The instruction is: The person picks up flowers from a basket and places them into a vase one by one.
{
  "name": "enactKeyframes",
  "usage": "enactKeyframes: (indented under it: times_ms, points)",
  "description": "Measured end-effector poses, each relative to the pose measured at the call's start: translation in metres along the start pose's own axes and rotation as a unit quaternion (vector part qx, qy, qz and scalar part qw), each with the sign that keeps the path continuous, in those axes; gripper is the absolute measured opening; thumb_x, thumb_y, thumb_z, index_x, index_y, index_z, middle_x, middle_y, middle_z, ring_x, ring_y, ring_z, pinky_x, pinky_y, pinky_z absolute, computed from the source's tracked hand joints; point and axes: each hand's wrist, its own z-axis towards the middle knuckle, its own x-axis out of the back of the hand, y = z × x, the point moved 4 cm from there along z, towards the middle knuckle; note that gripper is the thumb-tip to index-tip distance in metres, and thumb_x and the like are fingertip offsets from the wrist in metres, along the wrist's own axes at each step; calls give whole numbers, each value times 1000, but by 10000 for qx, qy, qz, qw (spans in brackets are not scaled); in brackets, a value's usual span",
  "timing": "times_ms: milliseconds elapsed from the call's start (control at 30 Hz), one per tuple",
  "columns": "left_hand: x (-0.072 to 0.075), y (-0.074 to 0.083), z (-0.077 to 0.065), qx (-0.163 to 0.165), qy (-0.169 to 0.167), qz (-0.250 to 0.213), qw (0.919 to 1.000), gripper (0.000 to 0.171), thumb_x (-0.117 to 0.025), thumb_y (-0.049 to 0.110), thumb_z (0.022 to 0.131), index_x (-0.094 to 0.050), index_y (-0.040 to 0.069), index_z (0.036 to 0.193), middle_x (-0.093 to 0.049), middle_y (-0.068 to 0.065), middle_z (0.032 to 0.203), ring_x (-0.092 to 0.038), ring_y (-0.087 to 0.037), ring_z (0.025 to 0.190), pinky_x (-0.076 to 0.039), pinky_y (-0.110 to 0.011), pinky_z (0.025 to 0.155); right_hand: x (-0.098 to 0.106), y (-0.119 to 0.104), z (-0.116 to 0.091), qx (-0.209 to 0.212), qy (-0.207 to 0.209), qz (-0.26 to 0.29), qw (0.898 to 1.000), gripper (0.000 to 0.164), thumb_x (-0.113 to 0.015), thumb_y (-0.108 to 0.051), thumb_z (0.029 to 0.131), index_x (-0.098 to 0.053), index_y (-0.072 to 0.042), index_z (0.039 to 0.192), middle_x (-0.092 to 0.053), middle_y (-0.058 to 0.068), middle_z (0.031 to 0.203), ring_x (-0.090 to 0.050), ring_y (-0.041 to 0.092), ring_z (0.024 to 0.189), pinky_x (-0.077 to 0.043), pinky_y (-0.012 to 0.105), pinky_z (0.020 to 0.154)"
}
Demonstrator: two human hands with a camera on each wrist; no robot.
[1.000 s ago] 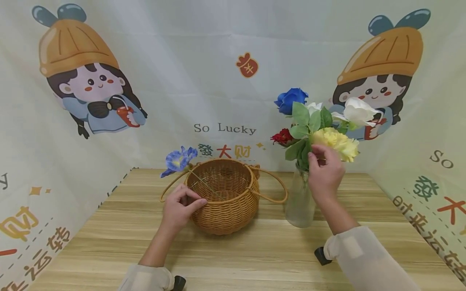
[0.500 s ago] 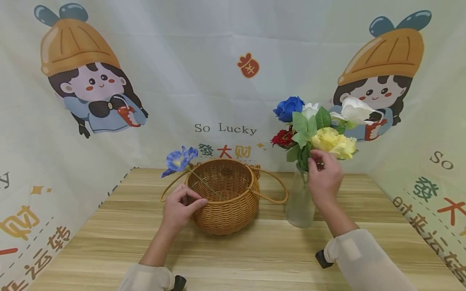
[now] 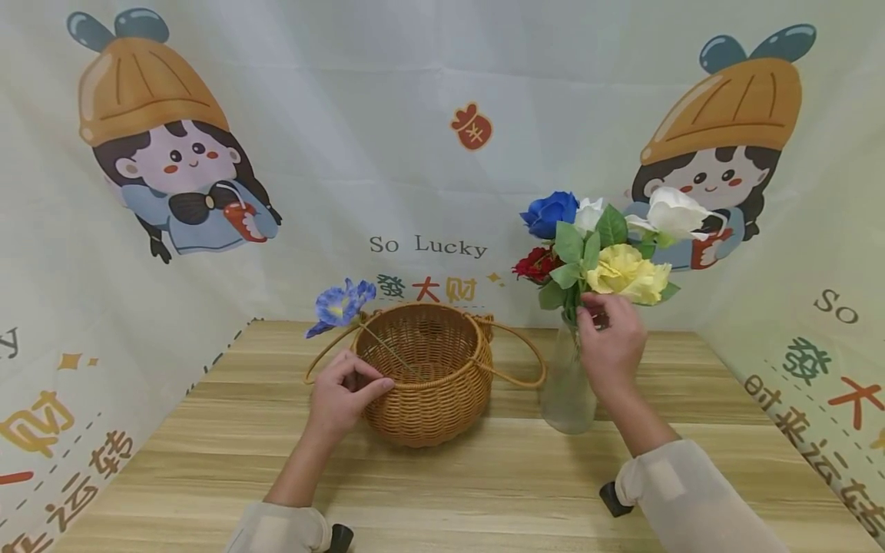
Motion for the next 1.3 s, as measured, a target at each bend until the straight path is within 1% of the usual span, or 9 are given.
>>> enactKeyframes:
  times_ms: [133,300,467,667,733,900,1067,1133,1300]
  points:
    - [0,0,0,-33,0,15,10000,14,-84,5,74,-69,2,75,-46,-20,71,-31,-10,57,-28,-23,54,3,-4,-3,51,26,159,9999,13,-68,14,79,-69,10,91,-66,20,87,-54,-6,76,-44,8,70]
    - [0,0,-1,-87,8,37,10000,15,-84,5,74,-69,3,75,-46,-20,70,-30,-7,56,-29,-24,54,6,-8,-8,80,-50,68,9999,14,-69,13,80,-69,8,93,-66,17,87,-52,-6,78,-43,11,72]
    - [0,1,0,-111,13,39,9999,15,-84,5,74,-69,3,75,-46,-21,70,-29,-7,56,-29,-24,54,9,-9,-12,46,-141,78,9999,16,-69,13,80,-70,7,95,-66,16,86,-51,-4,76,-42,15,70]
    - [0,1,0,-88,6,48,9999,15,-84,5,74,-69,2,75,-46,-21,71,-30,-8,56,-29,-24,54,9,-16,-20,-4,-212,156,9997,16,-69,17,79,-69,10,94,-66,18,85,-50,-4,72,-41,10,66]
    - [0,1,0,-84,5,40,10000,15,-84,5,74,-69,2,75,-46,-21,71,-30,-8,56,-29,-24,54,9,-20,-22,-87,-249,235,9994,17,-68,18,79,-67,12,94,-65,19,85,-51,-3,72,-41,9,66]
    - [0,1,0,-55,-25,-1,10000,15,-83,5,74,-69,2,75,-46,-22,71,-29,-7,56,-29,-24,54,7,-26,-28,-158,-266,364,9989,17,-68,20,78,-67,13,93,-65,21,84,-53,-2,72,-42,10,68]
    - [-1,1,0,-24,-36,-6,10000,15,-83,6,74,-69,3,75,-46,-22,72,-29,-7,56,-29,-24,54,2,-27,-34,-43,-340,524,9980,19,-69,21,76,-68,12,92,-66,22,84,-55,-3,74,-44,10,70]
    - [-1,1,0,-14,-41,-7,10000,15,-83,6,74,-69,3,75,-46,-23,72,-29,-7,56,-28,-24,54,0,-34,-35,3,-382,611,9974,19,-68,22,75,-67,12,92,-66,23,83,-55,-2,73,-44,10,70]
    - [0,1,0,35,-60,-15,10000,15,-83,6,75,-69,3,76,-46,-22,72,-29,-7,56,-28,-24,54,-5,-59,-40,143,-544,872,9946,17,-66,24,75,-65,16,90,-63,27,81,-55,-1,73,-44,10,69]
